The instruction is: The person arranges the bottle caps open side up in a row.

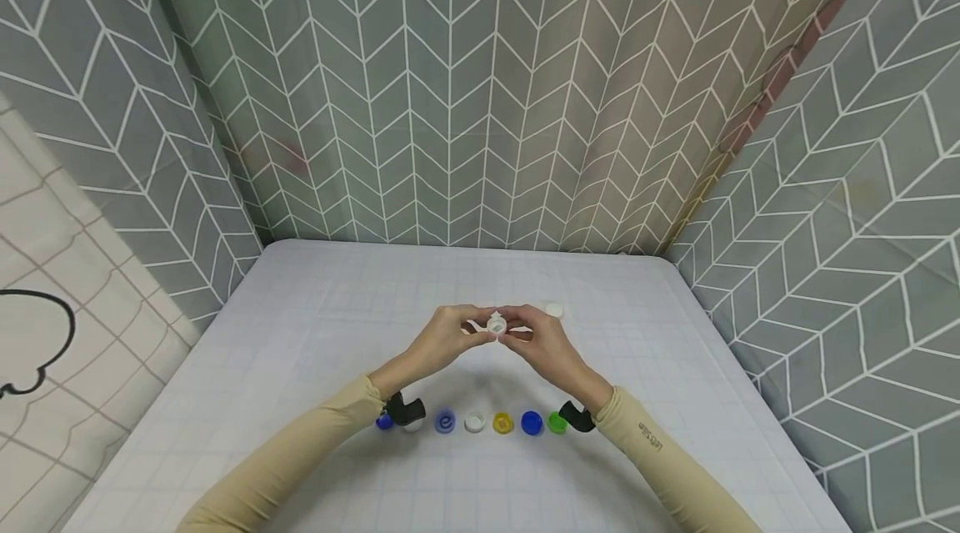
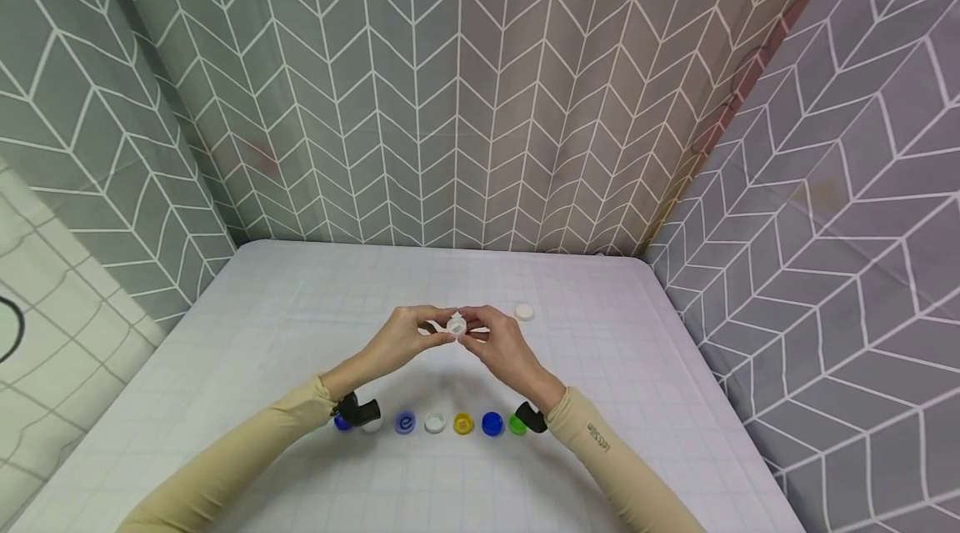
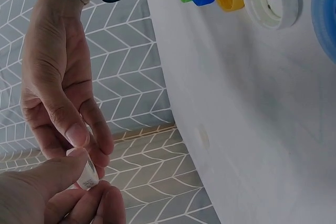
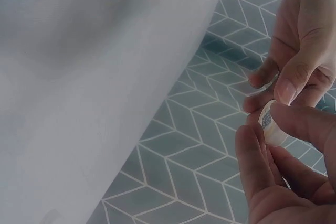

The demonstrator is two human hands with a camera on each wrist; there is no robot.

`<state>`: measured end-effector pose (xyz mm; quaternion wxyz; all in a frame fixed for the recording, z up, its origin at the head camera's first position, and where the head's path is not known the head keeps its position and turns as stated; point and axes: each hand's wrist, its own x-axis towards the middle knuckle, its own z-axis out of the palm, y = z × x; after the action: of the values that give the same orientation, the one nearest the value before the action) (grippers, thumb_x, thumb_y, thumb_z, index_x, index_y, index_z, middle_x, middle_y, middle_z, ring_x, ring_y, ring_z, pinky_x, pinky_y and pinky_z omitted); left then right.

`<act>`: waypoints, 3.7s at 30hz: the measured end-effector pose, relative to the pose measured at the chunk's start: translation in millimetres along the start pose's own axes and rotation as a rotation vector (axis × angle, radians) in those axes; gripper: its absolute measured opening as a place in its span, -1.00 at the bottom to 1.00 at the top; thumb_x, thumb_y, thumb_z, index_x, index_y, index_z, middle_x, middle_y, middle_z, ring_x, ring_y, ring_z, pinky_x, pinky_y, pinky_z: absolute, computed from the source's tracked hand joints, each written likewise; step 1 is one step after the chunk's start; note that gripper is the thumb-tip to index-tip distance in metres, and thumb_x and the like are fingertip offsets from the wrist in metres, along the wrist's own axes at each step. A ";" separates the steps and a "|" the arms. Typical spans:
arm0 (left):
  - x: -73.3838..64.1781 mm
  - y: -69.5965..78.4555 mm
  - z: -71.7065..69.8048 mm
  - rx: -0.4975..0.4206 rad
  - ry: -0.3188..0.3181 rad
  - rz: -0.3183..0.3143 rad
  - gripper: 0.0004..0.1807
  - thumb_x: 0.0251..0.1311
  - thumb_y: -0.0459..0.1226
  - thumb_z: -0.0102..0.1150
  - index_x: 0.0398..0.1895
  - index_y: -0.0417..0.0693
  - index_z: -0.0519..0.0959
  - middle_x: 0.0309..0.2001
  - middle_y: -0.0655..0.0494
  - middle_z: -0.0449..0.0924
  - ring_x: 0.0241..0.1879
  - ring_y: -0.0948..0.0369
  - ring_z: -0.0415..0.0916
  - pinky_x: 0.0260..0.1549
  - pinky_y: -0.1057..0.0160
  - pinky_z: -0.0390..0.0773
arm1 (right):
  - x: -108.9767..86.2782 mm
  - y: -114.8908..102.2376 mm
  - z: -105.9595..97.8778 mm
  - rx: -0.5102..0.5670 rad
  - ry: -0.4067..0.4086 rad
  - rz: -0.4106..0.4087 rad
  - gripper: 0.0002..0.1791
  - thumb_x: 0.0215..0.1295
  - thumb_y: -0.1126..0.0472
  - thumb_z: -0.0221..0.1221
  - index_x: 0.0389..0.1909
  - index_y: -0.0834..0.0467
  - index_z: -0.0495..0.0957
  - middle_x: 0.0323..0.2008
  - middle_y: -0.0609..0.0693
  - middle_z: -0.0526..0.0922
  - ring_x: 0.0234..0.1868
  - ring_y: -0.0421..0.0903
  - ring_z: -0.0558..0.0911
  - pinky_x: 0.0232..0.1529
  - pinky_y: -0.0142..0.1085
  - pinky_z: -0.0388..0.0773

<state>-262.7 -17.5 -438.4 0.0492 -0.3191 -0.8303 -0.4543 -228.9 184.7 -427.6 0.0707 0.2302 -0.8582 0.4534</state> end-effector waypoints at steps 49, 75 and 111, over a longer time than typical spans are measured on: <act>21.6 49.4 124.2 0.422 -0.307 0.100 -0.65 0.12 0.03 0.31 -0.18 -0.01 0.61 -0.27 0.27 0.60 -0.28 0.37 0.48 -0.20 0.32 0.40 | -65.6 11.2 -90.1 -0.401 -0.385 0.225 -0.79 0.07 0.38 0.32 -0.25 0.22 0.56 -0.55 -0.10 0.51 -0.51 -0.24 0.42 -0.50 -0.41 0.37; 7.3 44.2 161.4 0.645 -0.437 0.137 -0.72 0.03 0.06 0.37 -0.42 0.13 0.56 -0.42 0.30 0.46 -0.43 0.33 0.27 -0.40 0.37 0.23 | -86.7 54.3 -73.6 -0.326 -0.534 0.229 -0.83 0.01 0.42 0.33 -0.38 0.23 0.55 -0.55 -0.12 0.48 -0.52 -0.27 0.37 -0.49 -0.42 0.34; 46.5 49.8 103.0 0.404 -0.372 0.011 -0.47 0.06 -0.02 0.40 0.01 -0.13 0.55 -0.08 0.00 0.66 -0.14 0.21 0.59 -0.18 0.29 0.55 | -51.8 50.7 -91.5 -0.401 -0.256 0.257 -0.50 0.26 0.15 0.26 0.15 0.28 0.44 -0.33 0.02 0.63 -0.41 -0.21 0.54 -0.37 -0.33 0.49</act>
<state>-249.4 105.0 -445.0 -0.0392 -0.3851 -0.8972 -0.2127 -214.4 300.5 -429.5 -0.0521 0.1562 -0.9550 0.2469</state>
